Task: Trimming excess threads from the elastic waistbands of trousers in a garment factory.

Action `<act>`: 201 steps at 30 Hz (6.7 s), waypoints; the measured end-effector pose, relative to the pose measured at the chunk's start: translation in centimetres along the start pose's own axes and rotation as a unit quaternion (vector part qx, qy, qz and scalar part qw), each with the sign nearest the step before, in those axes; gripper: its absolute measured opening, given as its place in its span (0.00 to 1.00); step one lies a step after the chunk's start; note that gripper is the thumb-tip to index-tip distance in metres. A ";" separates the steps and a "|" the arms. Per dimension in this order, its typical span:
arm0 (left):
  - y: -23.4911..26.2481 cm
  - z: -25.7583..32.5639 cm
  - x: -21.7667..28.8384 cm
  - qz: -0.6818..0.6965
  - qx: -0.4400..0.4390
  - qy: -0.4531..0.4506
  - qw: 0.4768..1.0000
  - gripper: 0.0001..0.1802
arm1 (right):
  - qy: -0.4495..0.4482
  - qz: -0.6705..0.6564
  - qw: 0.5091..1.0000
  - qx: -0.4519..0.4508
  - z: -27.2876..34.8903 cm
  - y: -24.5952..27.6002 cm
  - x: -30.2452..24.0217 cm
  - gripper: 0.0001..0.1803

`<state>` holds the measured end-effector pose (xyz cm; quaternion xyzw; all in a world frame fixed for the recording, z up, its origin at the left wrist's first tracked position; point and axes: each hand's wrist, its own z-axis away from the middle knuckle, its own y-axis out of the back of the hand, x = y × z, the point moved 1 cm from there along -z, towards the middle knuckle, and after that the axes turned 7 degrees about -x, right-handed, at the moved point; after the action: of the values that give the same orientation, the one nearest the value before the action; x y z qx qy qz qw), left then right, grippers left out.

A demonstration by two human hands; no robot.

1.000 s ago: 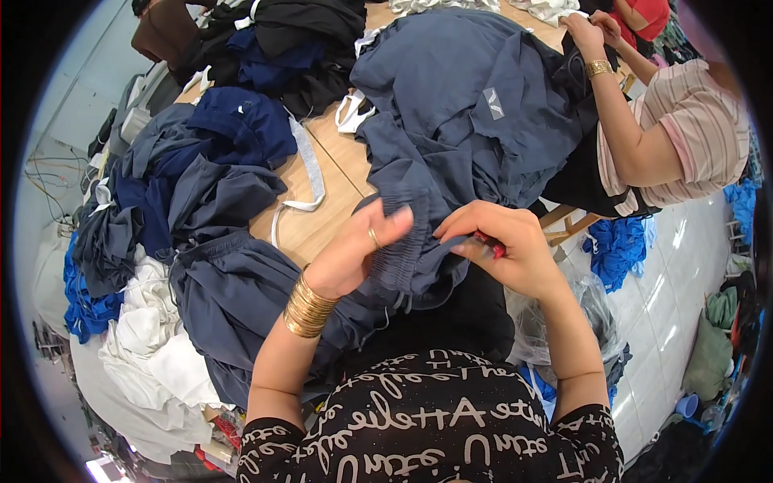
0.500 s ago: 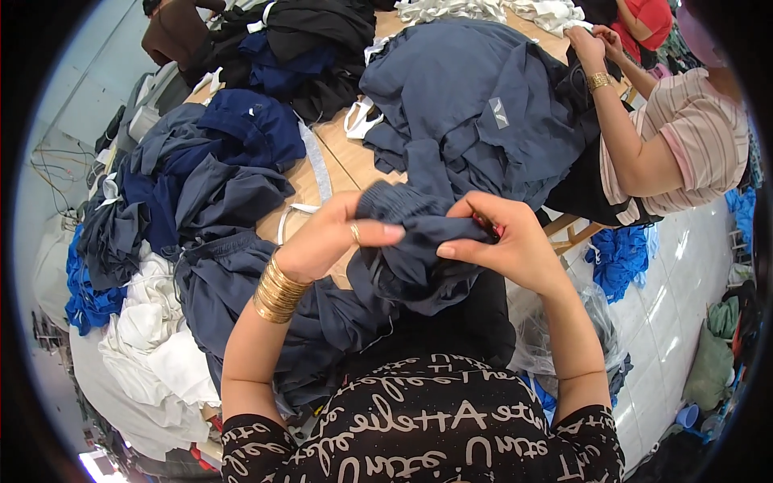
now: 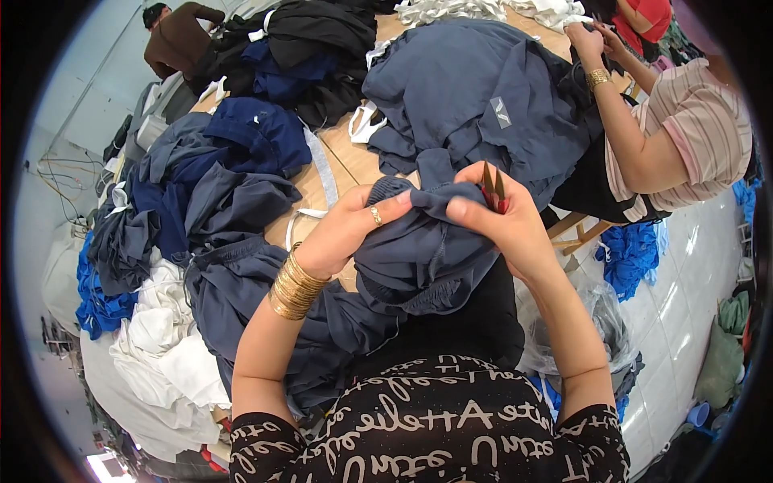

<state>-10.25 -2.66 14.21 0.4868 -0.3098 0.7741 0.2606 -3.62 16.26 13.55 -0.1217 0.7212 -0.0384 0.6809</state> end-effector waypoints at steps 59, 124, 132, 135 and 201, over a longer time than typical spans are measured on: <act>-3.7 3.9 -3.3 0.099 0.149 -0.022 0.984 0.17 | -0.076 0.178 0.970 -0.150 -3.6 -2.3 1.8 0.15; -0.7 10.2 -7.7 0.419 -0.035 -0.157 0.894 0.17 | 0.248 0.332 0.876 -0.246 -2.5 -11.0 -2.5 0.07; -0.4 10.6 -4.0 0.209 0.213 -0.151 0.943 0.09 | 0.257 0.460 0.747 -0.407 0.9 -7.6 -1.4 0.15; -0.7 10.1 -4.6 0.131 0.219 -0.149 0.955 0.10 | 0.118 0.435 0.789 -0.418 1.1 -5.6 -0.9 0.18; -3.9 7.4 -3.6 -0.062 0.279 -0.147 0.947 0.09 | 0.132 0.550 0.820 -0.087 1.3 -6.1 -1.7 0.08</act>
<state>-1.72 -5.85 14.27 0.6663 -0.0860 0.7319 0.1136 -1.51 10.85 16.45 0.2426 0.7513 0.3898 0.4741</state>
